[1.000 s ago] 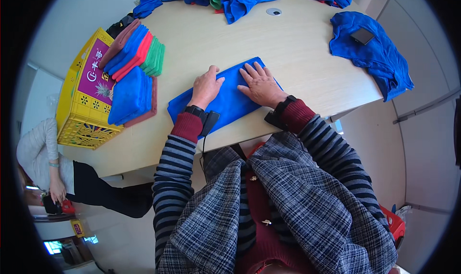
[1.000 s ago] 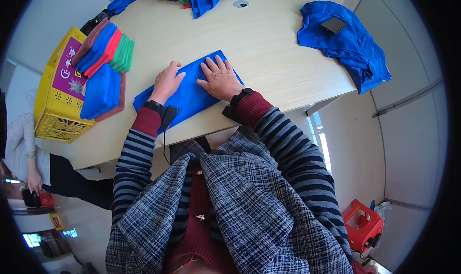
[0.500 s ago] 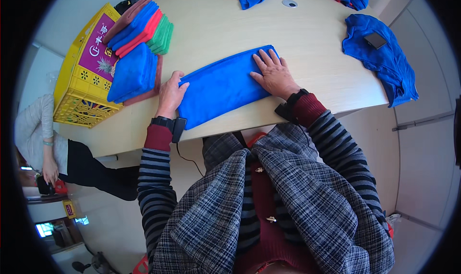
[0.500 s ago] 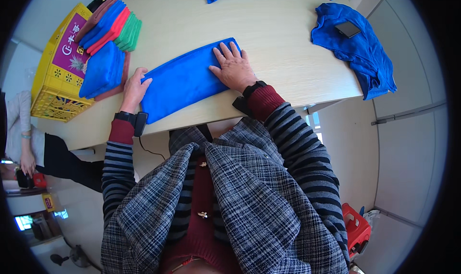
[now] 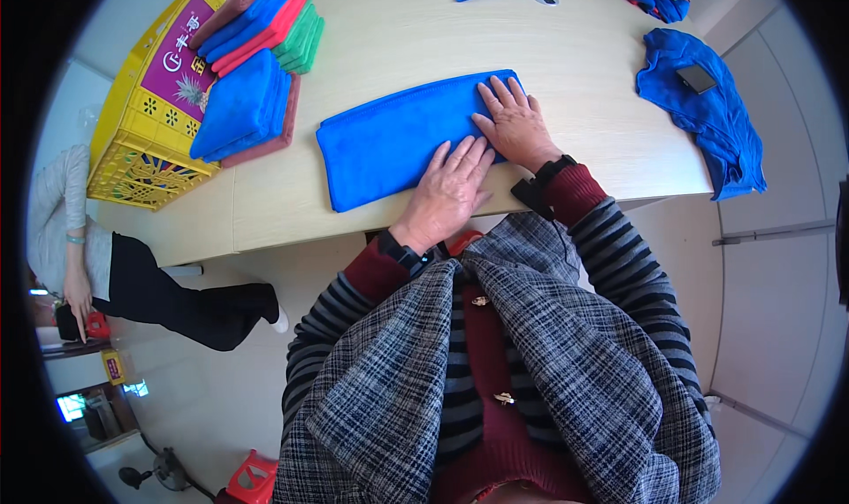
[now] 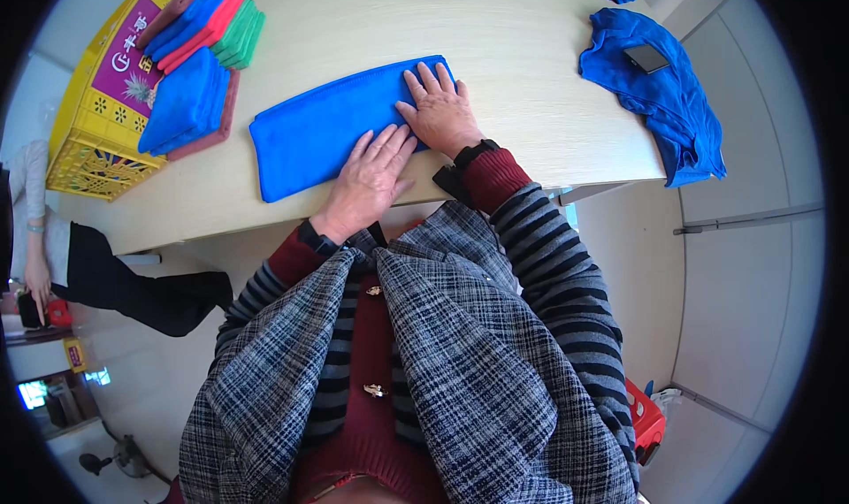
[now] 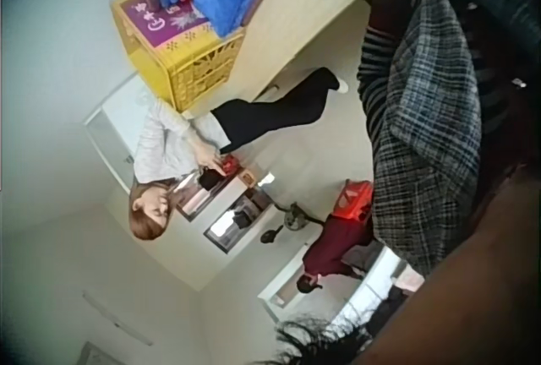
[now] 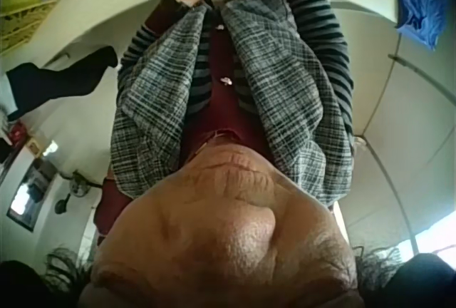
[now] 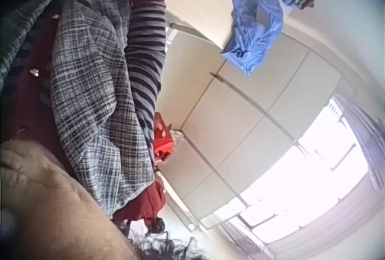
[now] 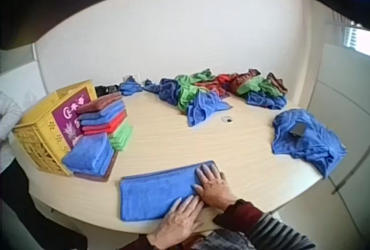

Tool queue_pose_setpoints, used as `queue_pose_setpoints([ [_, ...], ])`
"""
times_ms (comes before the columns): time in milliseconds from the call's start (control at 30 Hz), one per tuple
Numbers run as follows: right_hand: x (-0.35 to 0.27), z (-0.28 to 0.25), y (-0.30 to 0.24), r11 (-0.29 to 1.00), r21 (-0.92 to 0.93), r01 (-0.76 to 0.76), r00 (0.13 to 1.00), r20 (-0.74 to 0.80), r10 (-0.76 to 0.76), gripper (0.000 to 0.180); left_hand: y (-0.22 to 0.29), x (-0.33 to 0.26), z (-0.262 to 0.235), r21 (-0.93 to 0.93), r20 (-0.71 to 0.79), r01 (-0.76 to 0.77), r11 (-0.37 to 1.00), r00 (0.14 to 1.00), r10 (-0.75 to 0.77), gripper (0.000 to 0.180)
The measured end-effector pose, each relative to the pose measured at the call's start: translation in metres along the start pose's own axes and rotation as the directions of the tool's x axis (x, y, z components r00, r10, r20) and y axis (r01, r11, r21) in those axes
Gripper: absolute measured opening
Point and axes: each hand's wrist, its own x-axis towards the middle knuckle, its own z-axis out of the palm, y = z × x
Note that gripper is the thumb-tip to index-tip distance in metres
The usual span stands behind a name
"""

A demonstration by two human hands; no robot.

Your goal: Folding blue fabric squares and stacking them neatly on a desk.

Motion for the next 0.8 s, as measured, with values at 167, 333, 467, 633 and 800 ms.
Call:
queue_pose_setpoints([
  [167,-0.004,-0.003,0.008,1.0,0.005,0.019,1.0,-0.011,-0.019,0.063,-0.018,-0.029,-0.014,-0.023,0.08,0.16,0.987,0.984,-0.158,0.064],
  [333,-0.005,-0.01,0.01,1.0,0.016,0.003,0.998,0.062,-0.004,0.063,-0.042,-0.074,-0.038,0.077,0.073,0.295,0.952,0.951,-0.3,0.066],
  [467,-0.007,-0.01,0.018,1.0,0.011,-0.017,0.998,0.066,0.016,0.063,-0.064,-0.105,-0.05,0.1,0.043,0.424,0.9,0.902,-0.429,0.068],
  [633,-0.009,-0.017,0.012,0.998,-0.066,-0.021,0.997,0.067,0.026,0.064,-0.094,-0.12,-0.061,0.159,-0.029,0.58,0.799,0.812,-0.583,0.059],
  [800,-0.014,-0.032,-0.043,0.99,-0.066,0.126,0.992,0.037,-0.124,0.068,-0.099,-0.092,-0.068,0.157,-0.103,0.764,0.626,0.643,-0.759,0.047],
])
